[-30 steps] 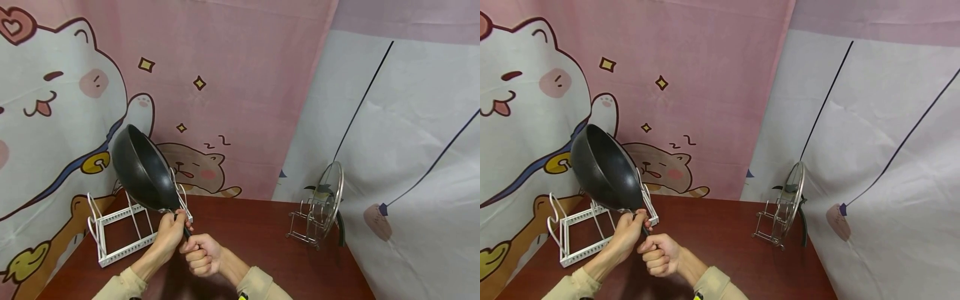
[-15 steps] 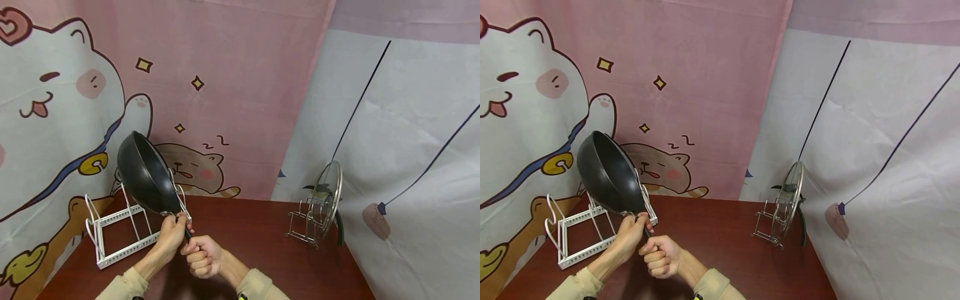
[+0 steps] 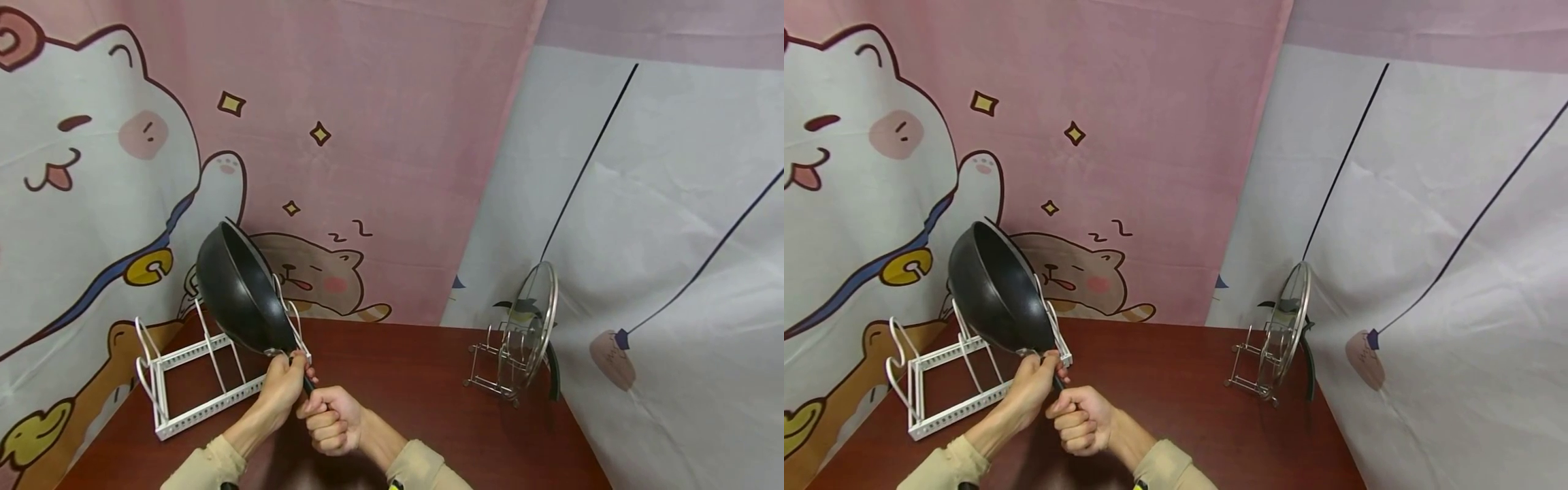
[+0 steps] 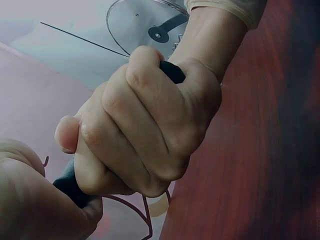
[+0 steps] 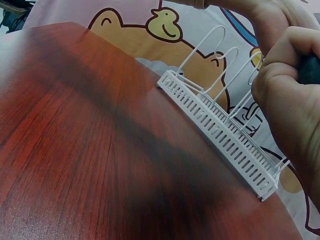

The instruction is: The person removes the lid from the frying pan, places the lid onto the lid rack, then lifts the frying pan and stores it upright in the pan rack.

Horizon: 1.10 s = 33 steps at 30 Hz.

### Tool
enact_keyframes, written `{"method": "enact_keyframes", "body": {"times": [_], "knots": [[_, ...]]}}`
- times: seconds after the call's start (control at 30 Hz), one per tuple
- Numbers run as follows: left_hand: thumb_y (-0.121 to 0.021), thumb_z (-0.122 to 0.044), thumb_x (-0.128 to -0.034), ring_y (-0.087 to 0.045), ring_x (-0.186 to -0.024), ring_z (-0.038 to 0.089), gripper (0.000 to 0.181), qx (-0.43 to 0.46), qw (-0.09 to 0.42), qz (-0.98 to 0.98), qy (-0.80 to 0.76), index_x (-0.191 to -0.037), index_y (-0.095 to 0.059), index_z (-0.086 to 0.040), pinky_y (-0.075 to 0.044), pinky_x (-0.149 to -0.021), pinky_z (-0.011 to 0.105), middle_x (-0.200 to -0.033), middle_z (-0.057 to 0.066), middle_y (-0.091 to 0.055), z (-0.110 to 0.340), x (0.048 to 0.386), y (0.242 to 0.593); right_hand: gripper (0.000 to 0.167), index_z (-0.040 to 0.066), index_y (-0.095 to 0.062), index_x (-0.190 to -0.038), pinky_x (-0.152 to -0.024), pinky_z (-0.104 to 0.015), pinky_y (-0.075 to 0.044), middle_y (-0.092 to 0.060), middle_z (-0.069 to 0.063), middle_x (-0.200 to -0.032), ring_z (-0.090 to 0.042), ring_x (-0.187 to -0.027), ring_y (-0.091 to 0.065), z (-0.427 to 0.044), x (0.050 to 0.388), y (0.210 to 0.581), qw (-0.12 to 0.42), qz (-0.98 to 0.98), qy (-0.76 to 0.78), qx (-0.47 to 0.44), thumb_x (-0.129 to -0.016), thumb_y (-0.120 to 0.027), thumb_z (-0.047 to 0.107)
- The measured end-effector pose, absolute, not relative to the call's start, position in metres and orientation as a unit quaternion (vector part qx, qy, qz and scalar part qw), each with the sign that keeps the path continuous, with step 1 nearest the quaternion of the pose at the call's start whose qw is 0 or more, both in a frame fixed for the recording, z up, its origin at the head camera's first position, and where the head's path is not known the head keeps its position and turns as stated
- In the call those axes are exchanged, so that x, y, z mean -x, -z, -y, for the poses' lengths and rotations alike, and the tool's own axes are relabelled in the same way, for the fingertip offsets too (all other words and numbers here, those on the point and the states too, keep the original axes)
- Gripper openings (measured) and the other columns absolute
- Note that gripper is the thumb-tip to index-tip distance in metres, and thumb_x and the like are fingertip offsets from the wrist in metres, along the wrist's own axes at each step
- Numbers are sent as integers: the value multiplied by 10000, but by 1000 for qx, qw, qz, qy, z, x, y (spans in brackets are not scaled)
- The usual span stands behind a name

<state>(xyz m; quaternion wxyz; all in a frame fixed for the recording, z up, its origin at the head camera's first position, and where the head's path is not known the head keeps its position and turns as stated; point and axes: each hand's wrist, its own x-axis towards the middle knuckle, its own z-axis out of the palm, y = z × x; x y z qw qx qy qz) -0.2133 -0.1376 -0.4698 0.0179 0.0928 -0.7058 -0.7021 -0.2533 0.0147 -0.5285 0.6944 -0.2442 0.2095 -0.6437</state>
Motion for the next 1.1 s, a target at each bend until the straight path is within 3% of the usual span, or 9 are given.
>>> {"method": "enact_keyframes", "body": {"times": [1.1], "knots": [[-398,-116,-1181,-653,-753,131,297,-109,4,708,698,-917,-532,-93,-544,-720,227,-826,4,-586,131,230,499,490,269,-262,-721,-405,-241,-33,-122,137,-516,-54,-399,-26,-26,266,549,705,-218,638,220,-1044,86,147]]}}
